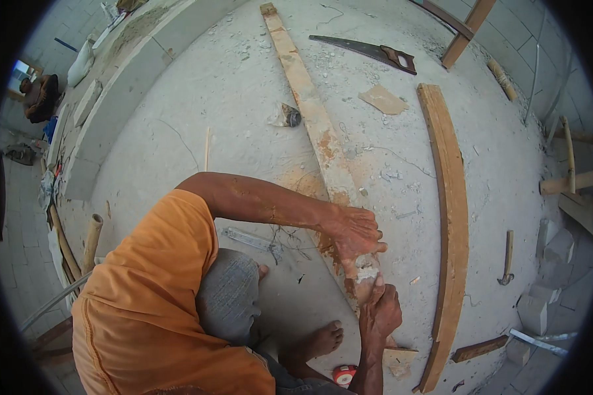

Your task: The person saws through a piece of wood, then uses a tape measure to mark a point on another wooden board before resuming sawing.

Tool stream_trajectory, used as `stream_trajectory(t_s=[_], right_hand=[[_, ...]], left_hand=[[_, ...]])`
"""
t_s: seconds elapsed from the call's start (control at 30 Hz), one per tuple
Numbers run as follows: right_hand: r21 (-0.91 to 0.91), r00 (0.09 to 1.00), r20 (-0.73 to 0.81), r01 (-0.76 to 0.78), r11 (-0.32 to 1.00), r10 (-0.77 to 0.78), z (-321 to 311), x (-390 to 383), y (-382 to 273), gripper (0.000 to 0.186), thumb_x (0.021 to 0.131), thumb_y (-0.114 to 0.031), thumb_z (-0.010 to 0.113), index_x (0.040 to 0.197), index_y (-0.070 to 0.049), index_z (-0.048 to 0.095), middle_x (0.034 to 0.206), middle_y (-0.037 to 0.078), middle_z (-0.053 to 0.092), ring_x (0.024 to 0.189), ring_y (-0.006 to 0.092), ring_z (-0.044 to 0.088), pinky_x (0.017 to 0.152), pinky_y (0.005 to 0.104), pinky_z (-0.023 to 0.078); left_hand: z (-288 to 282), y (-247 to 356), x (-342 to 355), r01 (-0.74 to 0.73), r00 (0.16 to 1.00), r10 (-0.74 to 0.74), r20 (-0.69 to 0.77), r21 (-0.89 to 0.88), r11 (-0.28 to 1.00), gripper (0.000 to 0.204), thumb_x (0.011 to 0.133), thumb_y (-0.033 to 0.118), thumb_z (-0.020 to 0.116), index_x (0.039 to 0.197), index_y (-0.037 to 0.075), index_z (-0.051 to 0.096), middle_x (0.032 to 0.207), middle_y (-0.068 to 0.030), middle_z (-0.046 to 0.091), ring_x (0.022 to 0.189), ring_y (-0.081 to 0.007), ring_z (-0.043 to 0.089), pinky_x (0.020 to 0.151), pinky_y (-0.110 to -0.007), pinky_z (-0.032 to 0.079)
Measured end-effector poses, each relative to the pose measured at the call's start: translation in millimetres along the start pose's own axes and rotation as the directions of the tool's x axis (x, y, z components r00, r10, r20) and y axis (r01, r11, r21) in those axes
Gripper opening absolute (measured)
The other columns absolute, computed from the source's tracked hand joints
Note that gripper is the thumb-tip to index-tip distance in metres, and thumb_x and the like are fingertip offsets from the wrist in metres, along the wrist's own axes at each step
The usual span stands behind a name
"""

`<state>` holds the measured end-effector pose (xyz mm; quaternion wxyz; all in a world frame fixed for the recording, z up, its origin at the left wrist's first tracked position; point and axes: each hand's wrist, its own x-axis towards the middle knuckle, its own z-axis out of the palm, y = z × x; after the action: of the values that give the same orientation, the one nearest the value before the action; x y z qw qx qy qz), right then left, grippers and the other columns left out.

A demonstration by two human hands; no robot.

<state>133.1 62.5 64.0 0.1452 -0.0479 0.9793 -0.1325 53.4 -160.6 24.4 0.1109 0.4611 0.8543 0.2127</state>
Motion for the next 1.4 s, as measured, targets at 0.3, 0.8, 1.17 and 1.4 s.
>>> stream_trajectory(t_s=[0.3,0.8,1.17,1.4], right_hand=[[0.057,1.0,-0.008,0.015,0.998,-0.014,-50.3,-1.2,6.6,0.047,0.096,-0.045,0.054,0.083,-0.002,0.066,0.072,0.021,0.066,0.069,0.0398,0.065,0.064,0.0476,0.05],[0.01,0.967,0.134,0.217,0.976,-0.216,-146.5,212.6,81.6,0.054,0.09,-0.054,0.059,0.09,-0.001,0.072,0.068,0.016,0.067,0.068,0.029,0.067,0.066,0.0447,0.052],[-0.107,0.933,0.0,0.359,0.927,-0.361,-134.9,360.1,147.0,0.051,0.093,-0.054,0.054,0.104,-0.008,0.073,0.087,0.015,0.072,0.089,0.0247,0.068,0.096,0.0508,0.044],[-0.176,0.925,-0.254,0.245,0.954,-0.284,-69.6,376.2,185.8,0.07,0.086,-0.069,0.053,0.123,-0.01,0.063,0.122,0.016,0.06,0.122,0.0302,0.05,0.096,0.0549,0.044]], left_hand=[[-21.0,23.2,16.3,0.093,0.986,-0.091,0.138,-0.01,0.996,0.097,0.063,0.069,0.074,0.119,-0.006,0.052,0.081,-0.0243,0.064,0.069,-0.0389,0.067,0.059,-0.046,0.052],[-68.7,-35.6,154.6,0.535,0.843,-0.538,-0.022,-0.074,0.842,0.1,0.068,0.069,0.066,0.127,-0.01,0.046,0.07,-0.0192,0.065,0.066,-0.0344,0.067,0.057,-0.043,0.053],[-56.8,-132.3,260.2,0.618,0.765,-0.613,-0.198,-0.047,0.785,0.095,0.072,0.076,0.06,0.12,-0.005,0.054,0.084,-0.0226,0.068,0.08,-0.0331,0.07,0.068,-0.042,0.056],[-17.3,-162.0,277.4,0.621,0.777,-0.599,-0.194,0.081,0.78,0.098,0.071,0.079,0.06,0.119,-0.006,0.052,0.089,-0.0251,0.069,0.087,-0.0359,0.07,0.073,-0.045,0.055]])
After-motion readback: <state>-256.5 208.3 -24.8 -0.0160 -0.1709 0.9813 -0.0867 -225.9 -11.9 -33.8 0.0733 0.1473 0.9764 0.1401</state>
